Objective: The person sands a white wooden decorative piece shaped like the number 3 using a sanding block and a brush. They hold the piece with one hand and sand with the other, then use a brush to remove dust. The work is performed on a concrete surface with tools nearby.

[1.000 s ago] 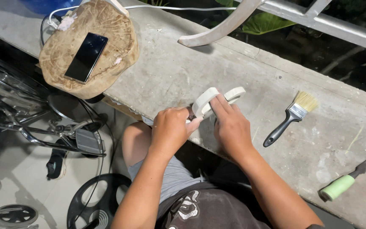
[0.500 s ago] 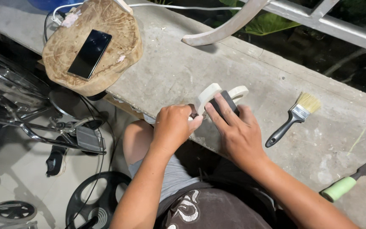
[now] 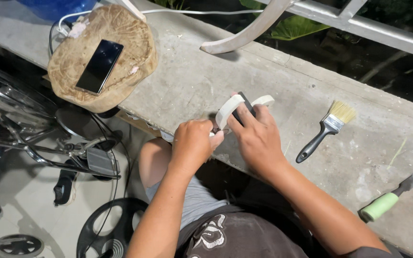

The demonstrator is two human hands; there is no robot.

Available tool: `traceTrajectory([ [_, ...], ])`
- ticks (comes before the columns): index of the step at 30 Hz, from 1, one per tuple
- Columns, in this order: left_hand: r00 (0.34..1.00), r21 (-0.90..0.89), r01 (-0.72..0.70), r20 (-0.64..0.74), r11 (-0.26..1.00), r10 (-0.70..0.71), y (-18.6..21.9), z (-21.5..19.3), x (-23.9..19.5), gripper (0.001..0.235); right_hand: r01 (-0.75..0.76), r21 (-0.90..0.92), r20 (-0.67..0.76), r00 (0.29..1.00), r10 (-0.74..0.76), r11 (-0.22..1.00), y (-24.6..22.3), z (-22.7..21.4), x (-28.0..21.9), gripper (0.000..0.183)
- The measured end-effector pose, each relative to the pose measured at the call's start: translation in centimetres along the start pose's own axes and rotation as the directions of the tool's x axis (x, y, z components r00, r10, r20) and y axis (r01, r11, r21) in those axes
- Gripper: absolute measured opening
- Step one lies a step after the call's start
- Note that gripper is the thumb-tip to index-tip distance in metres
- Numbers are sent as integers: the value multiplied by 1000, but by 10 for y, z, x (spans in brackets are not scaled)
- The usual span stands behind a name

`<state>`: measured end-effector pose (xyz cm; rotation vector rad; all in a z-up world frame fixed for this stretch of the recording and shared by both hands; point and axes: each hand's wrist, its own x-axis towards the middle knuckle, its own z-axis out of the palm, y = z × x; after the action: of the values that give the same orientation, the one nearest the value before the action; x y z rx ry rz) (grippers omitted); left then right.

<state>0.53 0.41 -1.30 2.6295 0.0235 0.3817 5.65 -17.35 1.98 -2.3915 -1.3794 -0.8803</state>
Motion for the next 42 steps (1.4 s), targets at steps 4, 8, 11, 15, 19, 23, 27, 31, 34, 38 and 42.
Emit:
traceTrajectory([
  [4,1000,-35,4,16,999,-4,-8,0,-2,25,-115,172,255,965,69,978,9,0,-14,75],
  [8,1000,-24,8,22,1000,-7,-8,2,-2,24,-447,596,399,886,238,667,12,-13,-19,93],
  [11,999,-5,21,32,1000,-21,-5,0,-2,25,-515,712,284,833,474,477,2,-9,-18,67],
  [15,999,12,29,44,999,-30,3,-5,-1,24,-412,910,324,646,691,-41,-7,20,-32,72],
  [19,997,18,39,60,999,-40,-2,-2,-1,26,-345,899,430,574,697,-271,-14,22,-29,88],
  [23,999,7,30,30,1000,-30,-2,-2,-1,25,-391,884,458,611,645,-257,-13,14,-26,76],
  [27,1000,18,28,2,999,-28,5,-4,-2,24,-546,815,556,642,528,-195,-5,-4,-28,63],
  [31,1000,7,19,11,1000,-19,-2,-3,-3,23,-546,802,582,623,523,-242,-1,-11,-43,74],
  [34,998,-10,67,20,998,-67,-1,-4,-2,25,-291,766,624,549,556,-573,6,4,-69,68],
  [38,998,-13,66,25,998,-66,3,-7,1,29,-127,849,446,692,568,-512,27,13,-93,23],
  [42,998,-20,67,19,998,-67,5,-9,1,26,-173,985,151,884,442,8,34,-9,-72,5],
])
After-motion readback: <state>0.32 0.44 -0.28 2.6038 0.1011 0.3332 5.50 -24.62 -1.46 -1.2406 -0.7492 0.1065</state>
